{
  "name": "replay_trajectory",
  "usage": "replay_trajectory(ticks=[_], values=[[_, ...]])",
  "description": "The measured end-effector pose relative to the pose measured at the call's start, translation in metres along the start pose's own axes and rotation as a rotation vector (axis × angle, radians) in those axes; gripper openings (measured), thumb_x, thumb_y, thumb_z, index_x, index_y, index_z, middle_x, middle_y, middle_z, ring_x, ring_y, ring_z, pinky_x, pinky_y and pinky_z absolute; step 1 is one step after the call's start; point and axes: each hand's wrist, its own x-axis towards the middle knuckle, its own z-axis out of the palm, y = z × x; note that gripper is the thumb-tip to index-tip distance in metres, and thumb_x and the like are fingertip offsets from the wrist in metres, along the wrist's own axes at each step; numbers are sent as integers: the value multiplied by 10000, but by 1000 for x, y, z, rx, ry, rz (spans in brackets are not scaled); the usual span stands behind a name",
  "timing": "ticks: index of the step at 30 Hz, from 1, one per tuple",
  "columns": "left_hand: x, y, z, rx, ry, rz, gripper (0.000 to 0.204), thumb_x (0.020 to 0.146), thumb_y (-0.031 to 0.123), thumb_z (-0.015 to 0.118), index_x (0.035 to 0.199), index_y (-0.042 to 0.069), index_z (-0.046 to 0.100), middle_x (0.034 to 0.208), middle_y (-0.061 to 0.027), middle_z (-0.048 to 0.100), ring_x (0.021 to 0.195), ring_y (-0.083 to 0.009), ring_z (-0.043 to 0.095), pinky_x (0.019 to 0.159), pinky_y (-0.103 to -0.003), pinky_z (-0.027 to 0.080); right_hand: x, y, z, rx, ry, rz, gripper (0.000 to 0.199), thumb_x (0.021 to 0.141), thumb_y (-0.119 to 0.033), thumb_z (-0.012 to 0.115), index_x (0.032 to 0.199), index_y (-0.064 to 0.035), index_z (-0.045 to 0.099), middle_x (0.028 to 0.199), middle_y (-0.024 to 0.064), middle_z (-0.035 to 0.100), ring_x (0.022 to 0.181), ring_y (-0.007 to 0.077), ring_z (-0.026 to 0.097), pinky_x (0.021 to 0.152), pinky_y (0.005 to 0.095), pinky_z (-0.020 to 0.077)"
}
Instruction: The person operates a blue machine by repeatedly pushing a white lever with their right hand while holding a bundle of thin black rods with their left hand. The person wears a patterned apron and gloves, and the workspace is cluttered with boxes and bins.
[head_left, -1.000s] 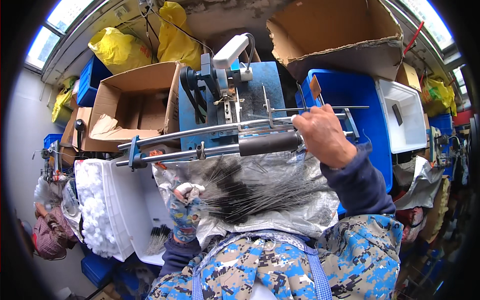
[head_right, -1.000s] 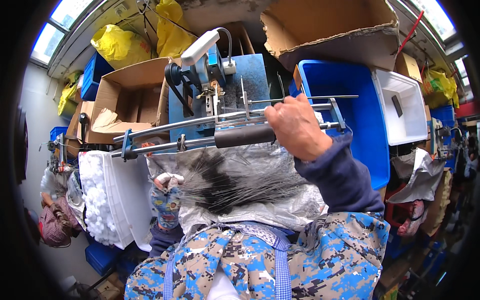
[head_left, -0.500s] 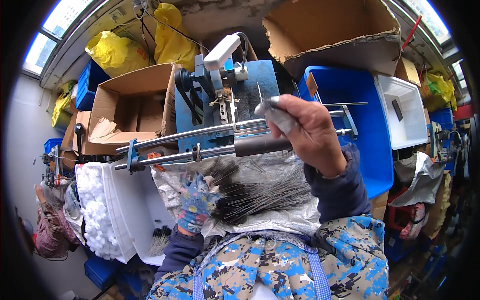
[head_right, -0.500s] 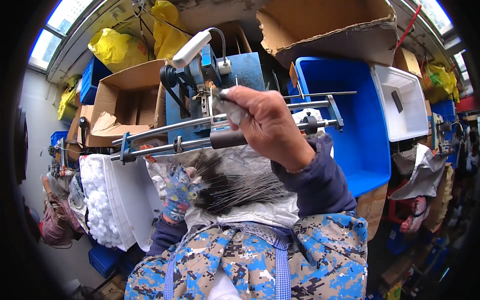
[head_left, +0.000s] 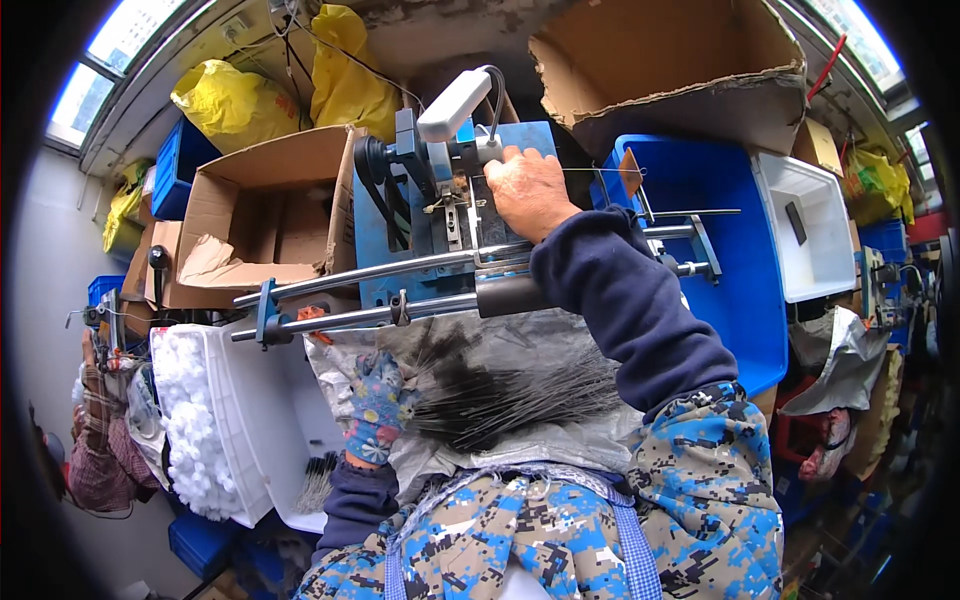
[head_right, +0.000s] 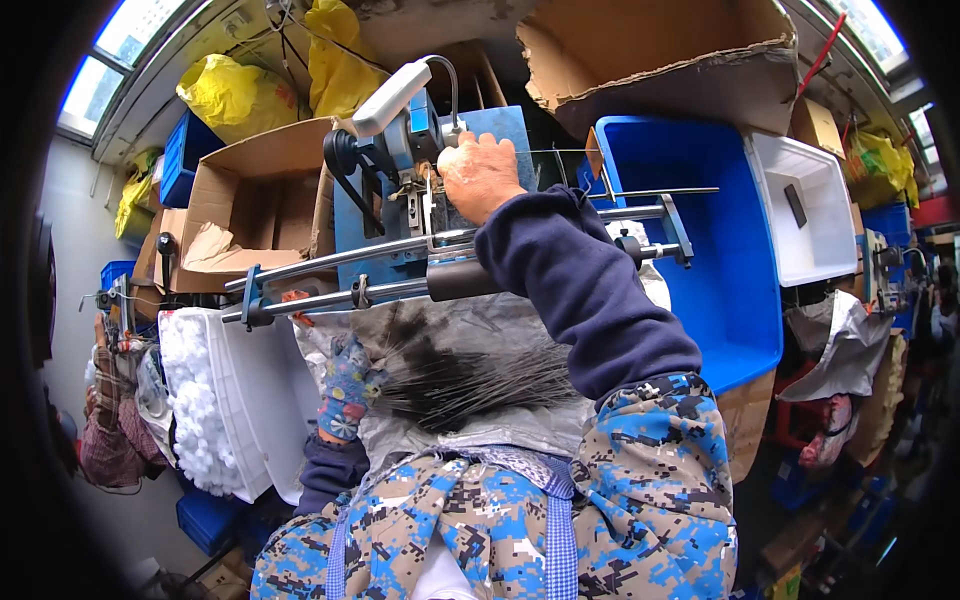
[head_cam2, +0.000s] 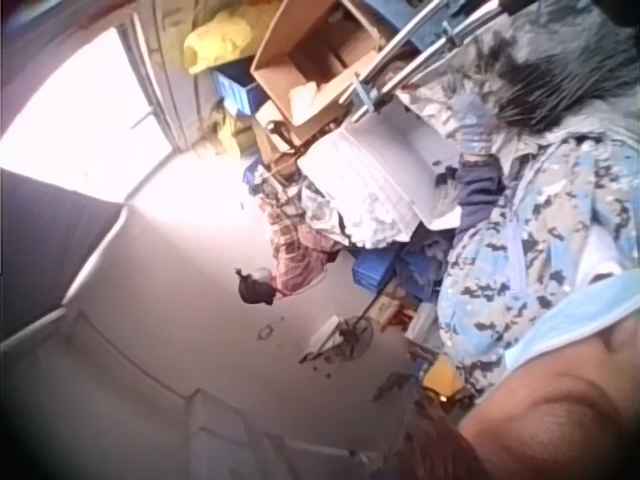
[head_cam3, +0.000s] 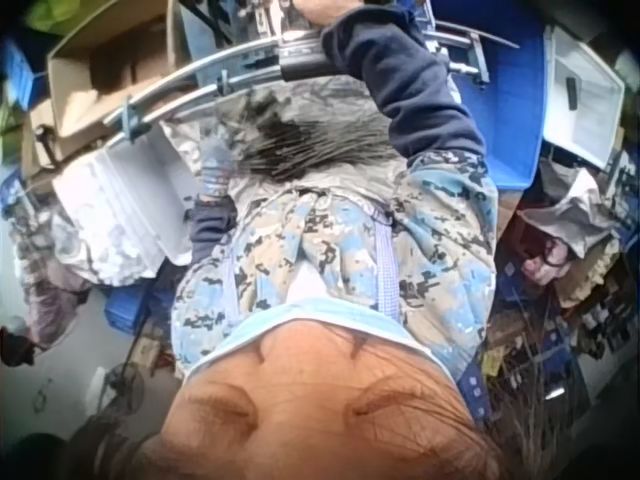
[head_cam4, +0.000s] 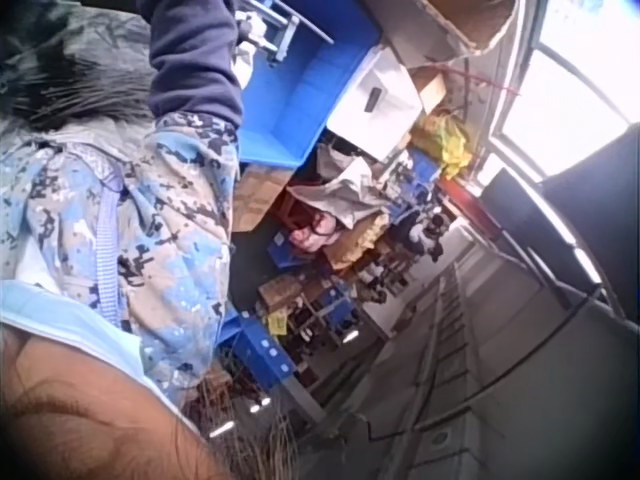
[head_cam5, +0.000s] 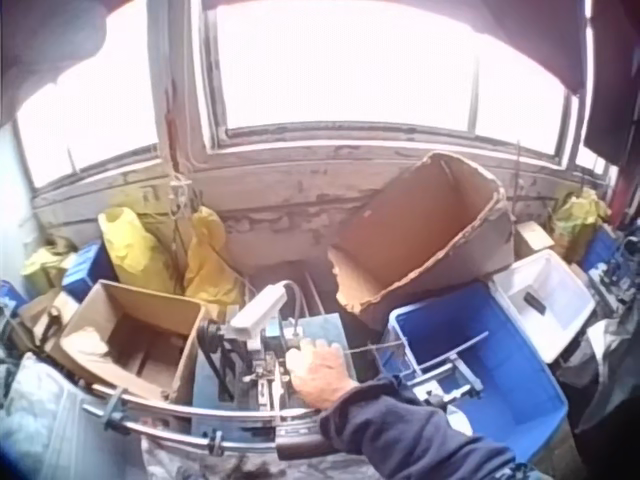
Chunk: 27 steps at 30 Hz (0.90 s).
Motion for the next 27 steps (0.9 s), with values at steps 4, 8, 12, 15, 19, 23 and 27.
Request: replay_trajectory(ticks=[4, 8, 12, 15, 19, 23, 27], values=[[3, 6, -7, -80, -55, -30, 301, 642, 140, 690, 917, 64, 593, 897, -99, 589, 901, -338, 532, 873, -458, 380, 1, 2, 0, 3, -9, -22, 123, 756, -135, 533, 845, -99, 610, 858, 109, 597, 815, 280, 594, 670, 414, 449], [1, 3, -4, -126, -62, -49, 304, 630, 131, 695, 914, 78, 599, 901, -105, 579, 898, -335, 532, 842, -439, 398, 0, 2, -1, 20, -8, -33, 123, 757, -129, 531, 850, -99, 606, 850, 104, 601, 810, 277, 595, 671, 413, 450], [4, 12, -6, -98, 124, 83, 243, 615, 55, 680, 849, 64, 615, 767, -135, 591, 740, -337, 574, 649, -406, 451, 0, -1, -1, 13, -7, 4, 118, 761, -125, 526, 848, -94, 600, 855, 105, 602, 798, 281, 593, 672, 422, 450], [9, 22, -10, -231, 165, 82, 252, 616, 43, 670, 860, 62, 612, 772, -126, 592, 738, -329, 576, 642, -397, 454, 0, 2, 0, 39, 4, -18, 118, 765, -123, 521, 846, -89, 601, 856, 105, 604, 794, 288, 591, 674, 428, 449], [17, 47, -27, -290, 222, 172, 259, 618, 25, 657, 870, 62, 607, 795, -118, 605, 745, -318, 581, 650, -392, 456, 1, 5, 4, 103, 22, -47, 132, 773, -118, 514, 855, -82, 611, 853, 110, 612, 802, 302, 591, 682, 434, 449], [23, 60, -33, -302, 246, 235, 251, 626, 4, 672, 860, 63, 604, 799, -106, 614, 738, -310, 583, 658, -384, 459, 5, 6, 3, 170, -26, -14, 136, 775, -114, 515, 851, -74, 620, 852, 119, 620, 807, 315, 591, 692, 441, 451], [22, 63, -31, -307, 239, 234, 237, 640, -38, 665, 845, 64, 604, 781, -99, 616, 726, -301, 585, 659, -376, 461, 1, 0, -1, 10, 17, -14, 114, 751, -125, 539, 823, -86, 619, 827, 106, 612, 796, 287, 593, 671, 416, 447]])
